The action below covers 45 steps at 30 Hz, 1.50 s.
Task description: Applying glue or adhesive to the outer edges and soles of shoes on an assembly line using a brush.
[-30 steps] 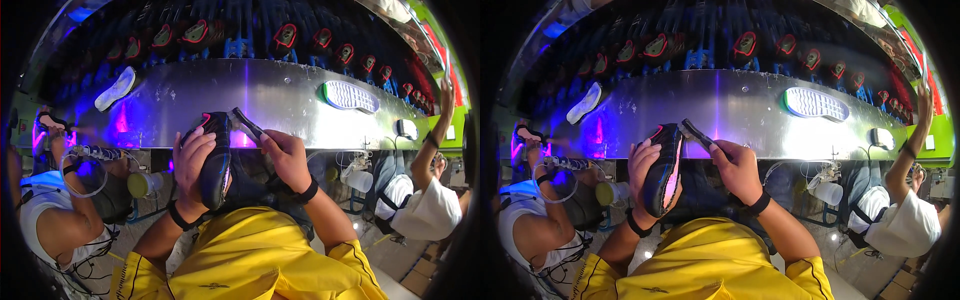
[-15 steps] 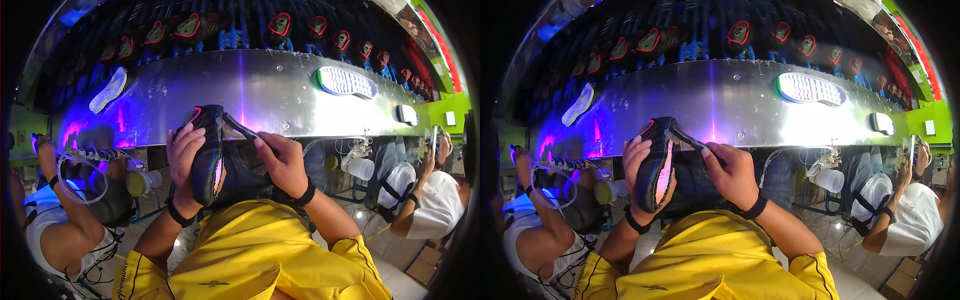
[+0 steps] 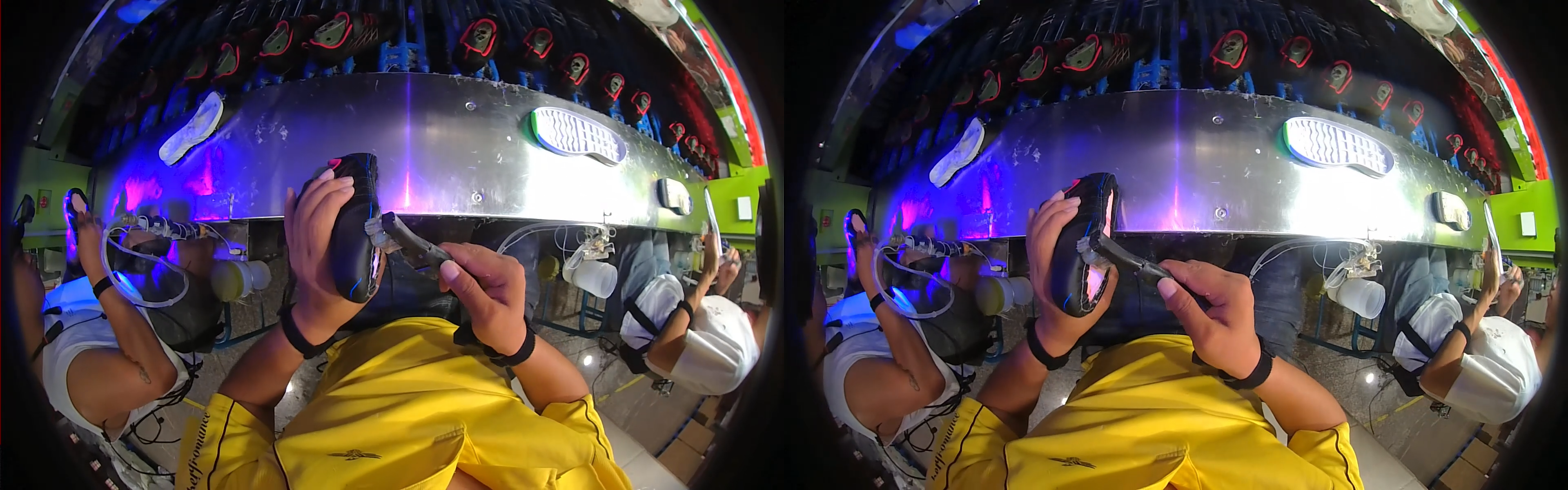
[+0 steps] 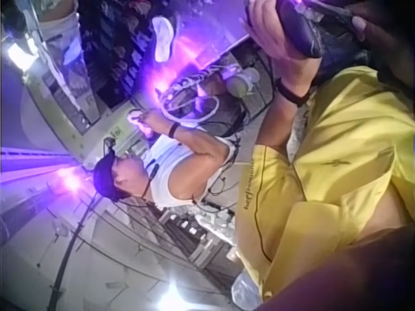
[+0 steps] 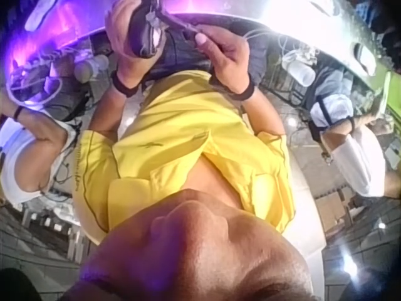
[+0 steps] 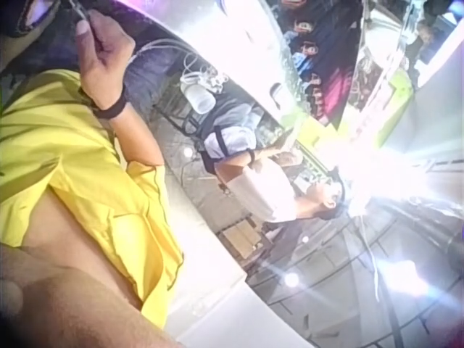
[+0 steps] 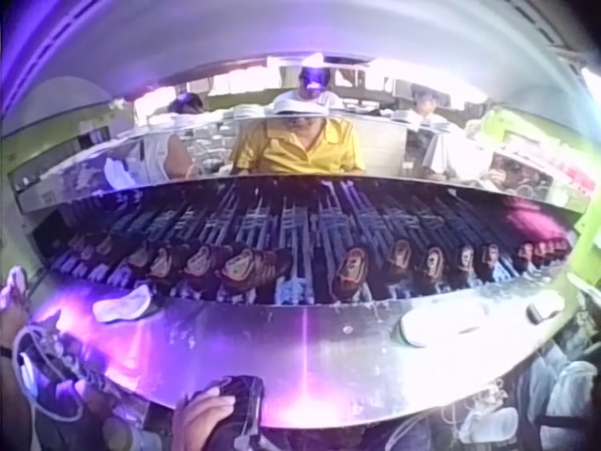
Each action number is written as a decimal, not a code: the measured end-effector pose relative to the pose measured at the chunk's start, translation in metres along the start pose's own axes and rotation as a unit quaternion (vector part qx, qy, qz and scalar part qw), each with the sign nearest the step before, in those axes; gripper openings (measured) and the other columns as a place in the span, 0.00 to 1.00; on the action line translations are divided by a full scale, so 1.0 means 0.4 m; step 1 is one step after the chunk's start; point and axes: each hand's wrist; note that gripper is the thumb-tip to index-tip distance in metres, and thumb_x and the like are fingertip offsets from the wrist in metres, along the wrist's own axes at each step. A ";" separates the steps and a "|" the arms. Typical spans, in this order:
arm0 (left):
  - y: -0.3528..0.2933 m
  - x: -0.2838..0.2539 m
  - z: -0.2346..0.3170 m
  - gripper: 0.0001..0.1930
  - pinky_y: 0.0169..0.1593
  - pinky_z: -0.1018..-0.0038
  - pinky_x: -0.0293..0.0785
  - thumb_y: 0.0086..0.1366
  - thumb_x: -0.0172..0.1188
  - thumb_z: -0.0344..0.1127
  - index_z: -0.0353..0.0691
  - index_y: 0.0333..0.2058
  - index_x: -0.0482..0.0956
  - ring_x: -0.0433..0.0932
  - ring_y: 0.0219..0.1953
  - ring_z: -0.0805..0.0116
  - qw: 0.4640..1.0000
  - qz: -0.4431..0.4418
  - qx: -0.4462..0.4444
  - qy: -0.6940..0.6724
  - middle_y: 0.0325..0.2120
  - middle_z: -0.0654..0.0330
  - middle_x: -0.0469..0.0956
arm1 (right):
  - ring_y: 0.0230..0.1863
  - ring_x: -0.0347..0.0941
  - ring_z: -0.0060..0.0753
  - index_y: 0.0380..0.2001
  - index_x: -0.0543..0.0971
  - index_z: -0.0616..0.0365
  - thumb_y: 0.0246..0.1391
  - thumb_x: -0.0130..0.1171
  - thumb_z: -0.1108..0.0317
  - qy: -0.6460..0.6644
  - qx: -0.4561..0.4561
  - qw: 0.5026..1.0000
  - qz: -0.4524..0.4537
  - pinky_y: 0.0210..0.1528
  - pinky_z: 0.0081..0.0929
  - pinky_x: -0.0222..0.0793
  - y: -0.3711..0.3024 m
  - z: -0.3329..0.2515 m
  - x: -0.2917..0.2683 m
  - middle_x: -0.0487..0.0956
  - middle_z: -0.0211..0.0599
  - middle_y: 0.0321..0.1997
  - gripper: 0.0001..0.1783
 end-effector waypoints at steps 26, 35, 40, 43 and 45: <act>0.213 -0.010 0.037 0.38 0.65 0.53 0.71 0.45 0.74 0.23 0.39 0.59 0.73 0.76 0.59 0.41 0.995 -0.072 -0.061 0.027 0.53 0.48 0.77 | 0.24 0.78 0.37 0.47 0.87 0.65 0.57 0.67 0.75 -0.291 -0.234 0.926 0.050 0.29 0.30 0.71 0.120 -0.147 -0.124 0.81 0.43 0.28 0.14; 0.283 -0.034 -0.028 0.33 0.59 0.55 0.78 0.49 0.76 0.28 0.36 0.57 0.76 0.81 0.53 0.41 0.980 -0.154 -0.126 0.018 0.48 0.46 0.80 | 0.28 0.78 0.35 0.48 0.88 0.68 0.62 0.67 0.73 -0.134 -0.220 0.965 0.042 0.33 0.29 0.71 0.241 -0.020 -0.084 0.83 0.45 0.31 0.13; 0.319 -0.048 -0.055 0.37 0.60 0.53 0.78 0.49 0.79 0.32 0.32 0.58 0.74 0.81 0.55 0.40 0.973 -0.182 -0.139 -0.022 0.50 0.41 0.81 | 0.30 0.80 0.37 0.48 0.88 0.67 0.63 0.68 0.71 -0.089 -0.207 0.973 0.056 0.36 0.31 0.73 0.256 0.042 -0.043 0.84 0.45 0.31 0.13; 0.338 -0.055 -0.073 0.39 0.61 0.50 0.78 0.48 0.80 0.33 0.29 0.58 0.72 0.80 0.57 0.34 0.958 -0.220 -0.180 -0.042 0.51 0.36 0.81 | 0.30 0.80 0.38 0.49 0.88 0.66 0.63 0.68 0.70 -0.095 -0.192 0.975 0.064 0.36 0.32 0.73 0.244 0.069 -0.026 0.83 0.45 0.30 0.14; 0.337 -0.057 -0.088 0.40 0.60 0.49 0.78 0.48 0.80 0.33 0.28 0.58 0.72 0.81 0.56 0.32 0.951 -0.235 -0.194 -0.049 0.50 0.35 0.82 | 0.28 0.79 0.38 0.48 0.88 0.65 0.63 0.69 0.70 -0.103 -0.202 0.970 0.081 0.35 0.33 0.72 0.236 0.098 -0.016 0.83 0.45 0.29 0.13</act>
Point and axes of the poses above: each hand's wrist, its own y-axis towards the middle knuckle, its own x-axis out of the palm, z = x × y
